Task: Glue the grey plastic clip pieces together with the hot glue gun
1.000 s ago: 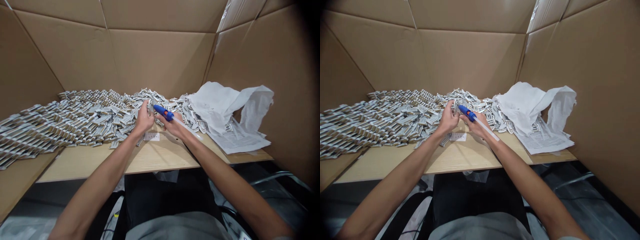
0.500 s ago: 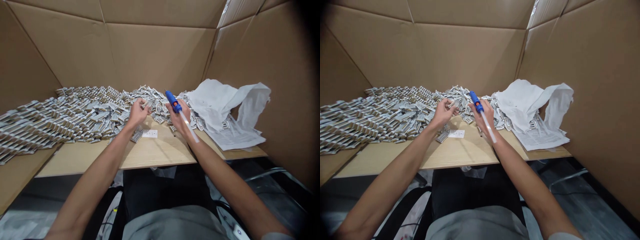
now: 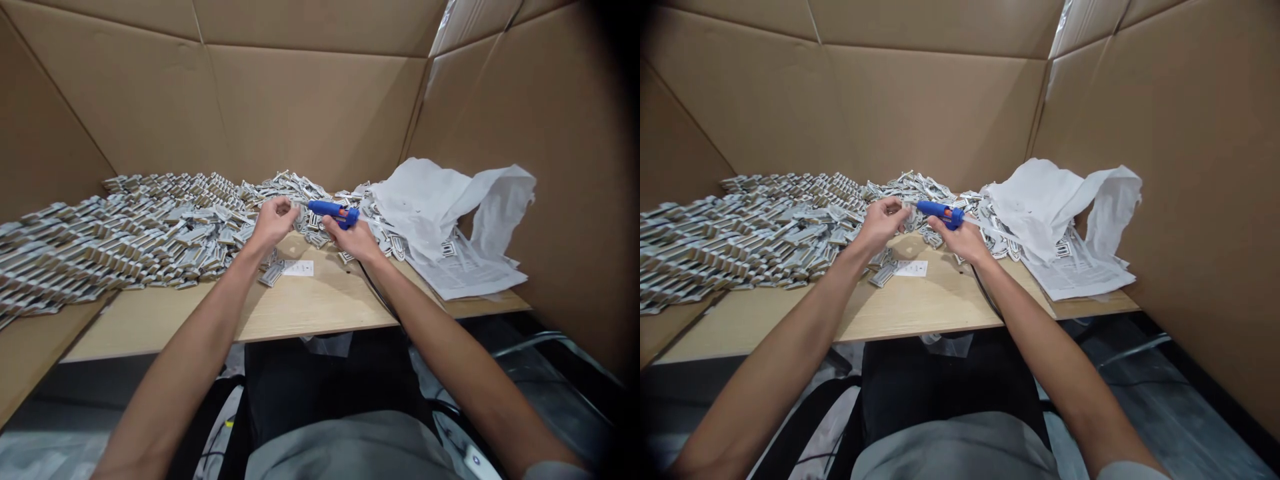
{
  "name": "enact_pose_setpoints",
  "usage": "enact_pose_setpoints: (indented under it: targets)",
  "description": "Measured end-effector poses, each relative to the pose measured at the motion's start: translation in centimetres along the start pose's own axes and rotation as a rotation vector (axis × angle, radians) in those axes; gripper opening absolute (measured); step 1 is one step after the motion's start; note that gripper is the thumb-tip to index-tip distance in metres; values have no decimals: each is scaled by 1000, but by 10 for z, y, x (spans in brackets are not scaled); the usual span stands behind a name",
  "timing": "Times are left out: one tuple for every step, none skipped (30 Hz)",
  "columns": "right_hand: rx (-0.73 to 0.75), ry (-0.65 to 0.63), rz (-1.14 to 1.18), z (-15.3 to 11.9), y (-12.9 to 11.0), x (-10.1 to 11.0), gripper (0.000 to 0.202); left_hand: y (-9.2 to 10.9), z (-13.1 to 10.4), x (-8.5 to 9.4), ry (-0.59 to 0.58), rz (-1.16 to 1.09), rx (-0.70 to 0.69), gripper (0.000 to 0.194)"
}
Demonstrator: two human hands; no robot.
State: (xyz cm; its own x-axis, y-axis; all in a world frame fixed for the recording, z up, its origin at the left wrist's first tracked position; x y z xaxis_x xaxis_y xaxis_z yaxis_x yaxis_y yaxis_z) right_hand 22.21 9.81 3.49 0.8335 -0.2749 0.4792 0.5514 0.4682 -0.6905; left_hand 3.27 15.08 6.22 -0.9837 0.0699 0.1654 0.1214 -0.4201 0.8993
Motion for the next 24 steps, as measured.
enact_pose_setpoints:
  targets:
    - [12,-6,-15,0,-1,0,60,2,-1,-1,-8,-2,-16,21]
    - [21,-10,-28,1,-2,0,60,4,-2,-2,-18,-2,-33,21]
    - [28,-16,-40,1,-2,0,60,6,-2,-3,-25,1,-49,21]
    - [32,-24,-50,1,-2,-1,60,8,-3,-3,-31,7,-63,22]
    - [33,-29,-57,1,-2,-1,61,9,-3,-4,-35,14,-74,22]
    - [31,-32,-62,1,-1,-1,61,9,-4,-4,-38,20,-80,22]
    - [27,-33,-63,1,0,-1,62,10,-4,-4,-39,22,-84,21]
    - [23,-31,-63,1,0,-1,62,10,-4,-4,-40,22,-84,22]
    - [20,-29,-63,1,1,0,62,9,-4,-4,-41,20,-83,22]
    - [18,-29,-64,1,1,0,62,9,-4,-5,-42,18,-80,23]
    - [17,-27,-66,1,1,0,62,8,-4,-5,-42,13,-76,23]
    - [14,-27,-70,1,0,0,61,7,-3,-5,-43,6,-71,24]
    - [8,-27,-76,1,0,0,60,6,-3,-5,-46,-3,-67,24]
    - [-3,-27,-82,1,1,0,60,5,-2,-6,-50,-14,-65,25]
    - [-15,-26,-87,1,1,0,60,5,-2,-6,-53,-26,-64,25]
    - [-26,-26,-91,1,2,0,60,4,-2,-6,-54,-36,-65,25]
    - [-33,-30,-92,0,3,0,60,3,-1,-6,-54,-42,-67,24]
    - [-38,-32,-92,0,3,0,61,2,-1,-6,-55,-46,-70,24]
    - [-39,-31,-91,0,3,-1,62,2,-1,-6,-56,-50,-73,23]
    - [-37,-30,-90,0,4,-1,62,1,-1,-6,-57,-55,-76,23]
    - [-38,-26,-91,0,4,-1,62,0,-1,-7,-59,-58,-76,23]
    - [-40,-21,-93,0,4,-1,62,0,-1,-7,-61,-60,-75,23]
    - [-46,-17,-96,0,5,-1,62,-1,-1,-8,-61,-62,-73,23]
    - [-53,-13,-99,0,5,0,62,-1,-1,-8,-57,-62,-69,23]
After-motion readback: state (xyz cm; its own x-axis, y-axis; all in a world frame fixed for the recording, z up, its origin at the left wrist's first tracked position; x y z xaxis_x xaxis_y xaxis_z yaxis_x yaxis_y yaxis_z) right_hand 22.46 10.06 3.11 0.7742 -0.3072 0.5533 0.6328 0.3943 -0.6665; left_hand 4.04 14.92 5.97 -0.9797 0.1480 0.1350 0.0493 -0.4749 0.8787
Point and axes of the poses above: each hand's wrist, its own z-axis towards the middle knuckle, its own x-axis out of the back of the hand, y = z × x, the point moved 9 cm from there along z, towards the middle knuckle, and after that the axes turned 6 degrees about x, right-handed, at the moved point
